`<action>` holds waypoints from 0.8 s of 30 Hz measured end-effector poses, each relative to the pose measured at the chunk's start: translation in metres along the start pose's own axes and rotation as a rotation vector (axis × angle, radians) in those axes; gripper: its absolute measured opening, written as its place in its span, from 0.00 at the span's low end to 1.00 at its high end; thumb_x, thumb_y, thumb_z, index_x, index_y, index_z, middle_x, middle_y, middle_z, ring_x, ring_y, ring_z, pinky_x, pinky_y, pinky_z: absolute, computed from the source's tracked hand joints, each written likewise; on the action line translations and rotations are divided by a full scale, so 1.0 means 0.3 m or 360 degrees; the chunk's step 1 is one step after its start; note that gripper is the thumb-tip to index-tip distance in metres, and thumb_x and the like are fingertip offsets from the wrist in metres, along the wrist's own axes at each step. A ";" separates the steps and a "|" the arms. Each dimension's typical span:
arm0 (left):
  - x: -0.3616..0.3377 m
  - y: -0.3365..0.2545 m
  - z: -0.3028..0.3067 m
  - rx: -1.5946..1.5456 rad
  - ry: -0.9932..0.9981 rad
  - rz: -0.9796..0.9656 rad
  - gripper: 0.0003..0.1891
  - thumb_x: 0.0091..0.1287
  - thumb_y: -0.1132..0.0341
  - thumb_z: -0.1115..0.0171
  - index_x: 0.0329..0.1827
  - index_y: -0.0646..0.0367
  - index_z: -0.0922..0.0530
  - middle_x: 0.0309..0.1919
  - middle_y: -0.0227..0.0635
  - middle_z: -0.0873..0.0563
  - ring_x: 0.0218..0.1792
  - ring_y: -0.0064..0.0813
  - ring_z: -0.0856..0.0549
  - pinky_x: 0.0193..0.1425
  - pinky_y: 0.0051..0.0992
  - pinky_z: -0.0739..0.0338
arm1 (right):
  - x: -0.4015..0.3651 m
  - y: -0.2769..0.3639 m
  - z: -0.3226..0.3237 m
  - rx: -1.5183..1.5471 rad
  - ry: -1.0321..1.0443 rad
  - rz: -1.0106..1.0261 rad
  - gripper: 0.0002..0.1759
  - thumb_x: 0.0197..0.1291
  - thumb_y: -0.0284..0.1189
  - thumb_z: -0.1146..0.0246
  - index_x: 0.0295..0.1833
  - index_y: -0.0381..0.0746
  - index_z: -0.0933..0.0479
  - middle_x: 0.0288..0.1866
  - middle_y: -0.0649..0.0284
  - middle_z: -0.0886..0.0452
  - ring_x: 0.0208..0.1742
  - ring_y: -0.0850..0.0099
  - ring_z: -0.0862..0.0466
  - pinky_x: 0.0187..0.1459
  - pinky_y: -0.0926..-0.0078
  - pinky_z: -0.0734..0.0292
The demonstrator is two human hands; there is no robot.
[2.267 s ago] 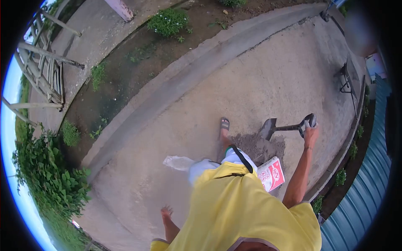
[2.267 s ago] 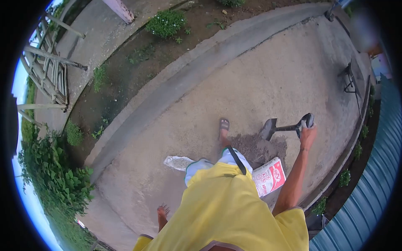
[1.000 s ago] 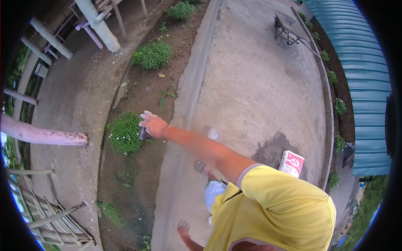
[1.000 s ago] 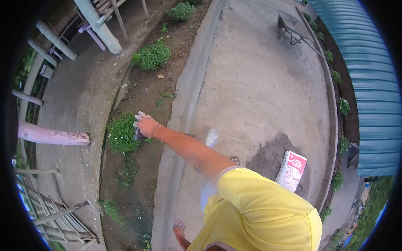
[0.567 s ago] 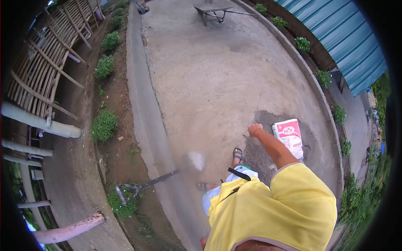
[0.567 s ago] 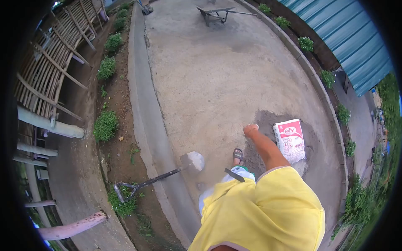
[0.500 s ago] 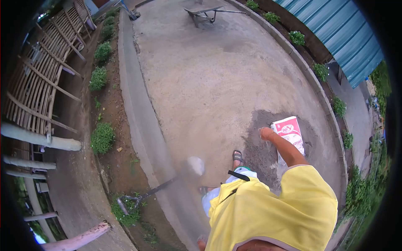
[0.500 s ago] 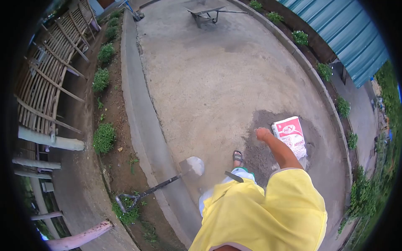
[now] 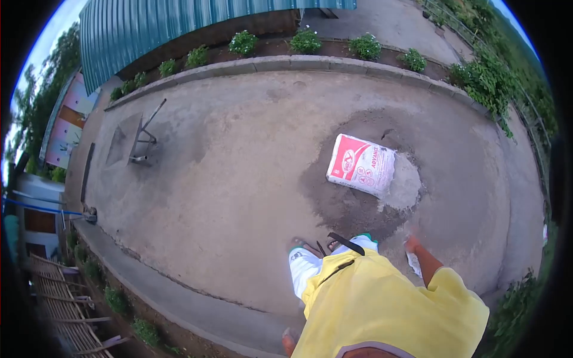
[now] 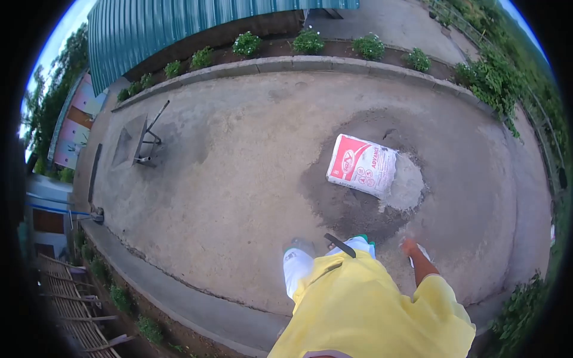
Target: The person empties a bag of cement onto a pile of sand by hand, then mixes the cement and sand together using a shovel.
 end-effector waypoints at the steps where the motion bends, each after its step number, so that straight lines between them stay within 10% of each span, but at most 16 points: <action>1: 0.060 -0.163 0.000 0.0103 0.0014 -0.0049 0.24 0.67 0.57 0.52 0.61 0.62 0.28 0.54 0.43 0.20 0.43 0.37 0.22 0.44 0.40 0.24 | -0.079 -0.008 -0.042 0.0189 0.0018 -0.0126 0.19 0.48 0.33 0.39 0.45 0.34 0.19 0.40 0.45 0.16 0.43 0.50 0.15 0.44 0.57 0.20; 3: 0.174 -0.487 -0.024 0.0271 0.0056 -0.0130 0.24 0.67 0.57 0.52 0.61 0.62 0.27 0.53 0.43 0.20 0.42 0.37 0.22 0.44 0.40 0.24 | -0.203 -0.066 -0.158 0.0185 -0.0033 -0.0532 0.22 0.51 0.39 0.38 0.50 0.38 0.20 0.49 0.46 0.18 0.52 0.56 0.17 0.51 0.55 0.22; 5: 0.281 -0.816 -0.057 0.0433 0.0102 -0.0204 0.24 0.67 0.57 0.52 0.60 0.62 0.27 0.53 0.43 0.20 0.41 0.36 0.22 0.43 0.40 0.24 | -0.147 -0.178 -0.655 -0.0902 0.0356 0.0045 0.19 0.50 0.42 0.37 0.47 0.49 0.17 0.46 0.56 0.17 0.49 0.63 0.17 0.50 0.63 0.23; 7: 0.385 -1.189 -0.080 0.0634 0.0148 -0.0326 0.24 0.66 0.57 0.52 0.60 0.62 0.27 0.53 0.43 0.19 0.40 0.36 0.22 0.42 0.40 0.24 | -0.303 -0.063 -0.755 -0.0511 0.0664 -0.0494 0.20 0.49 0.44 0.38 0.47 0.48 0.17 0.50 0.58 0.18 0.55 0.63 0.19 0.56 0.64 0.26; 10: 0.524 -1.820 -0.235 0.0996 0.0172 -0.0594 0.24 0.66 0.57 0.52 0.60 0.63 0.27 0.52 0.43 0.19 0.39 0.35 0.22 0.40 0.40 0.23 | -0.524 0.245 -0.804 0.0326 0.0037 -0.1350 0.21 0.47 0.40 0.38 0.47 0.44 0.17 0.52 0.54 0.19 0.57 0.63 0.20 0.58 0.64 0.27; 12: 0.621 -2.305 -0.533 0.1169 0.0123 -0.0927 0.18 0.66 0.54 0.49 0.49 0.53 0.19 0.29 0.29 0.22 0.23 0.22 0.33 0.22 0.28 0.40 | -0.565 0.458 -0.859 0.0514 -0.0154 -0.1569 0.21 0.46 0.38 0.38 0.46 0.42 0.17 0.53 0.52 0.20 0.58 0.63 0.21 0.59 0.64 0.27; 15: 0.516 -2.880 -1.110 0.1470 0.0274 -0.1262 0.20 0.67 0.52 0.49 0.53 0.55 0.21 0.34 0.31 0.26 0.32 0.24 0.33 0.31 0.29 0.44 | -0.458 0.784 -0.925 0.0254 0.0059 -0.0985 0.22 0.45 0.35 0.42 0.45 0.33 0.22 0.46 0.48 0.19 0.52 0.52 0.20 0.55 0.58 0.25; 16: 0.421 -2.993 -1.337 0.1581 0.0364 -0.1417 0.21 0.67 0.52 0.49 0.55 0.57 0.22 0.38 0.33 0.26 0.36 0.26 0.32 0.36 0.30 0.43 | -0.553 0.872 -0.705 0.0878 -0.0504 -0.1520 0.15 0.46 0.36 0.42 0.33 0.34 0.21 0.40 0.47 0.18 0.47 0.51 0.18 0.49 0.54 0.24; 24: -0.554 -2.733 -2.540 0.2801 0.0787 -0.2266 0.29 0.69 0.51 0.48 0.65 0.67 0.29 0.62 0.48 0.24 0.66 0.40 0.29 0.71 0.33 0.41 | -0.372 1.259 -1.206 0.2347 -0.1195 -0.2285 0.09 0.54 0.31 0.43 0.38 0.37 0.26 0.30 0.61 0.21 0.27 0.69 0.22 0.26 0.66 0.26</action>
Point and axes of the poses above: each hand's wrist, its own x-axis towards the middle knuckle, its own z-axis out of the back of the hand, y = z × x, the point moved 9 cm from there along x, towards the middle knuckle
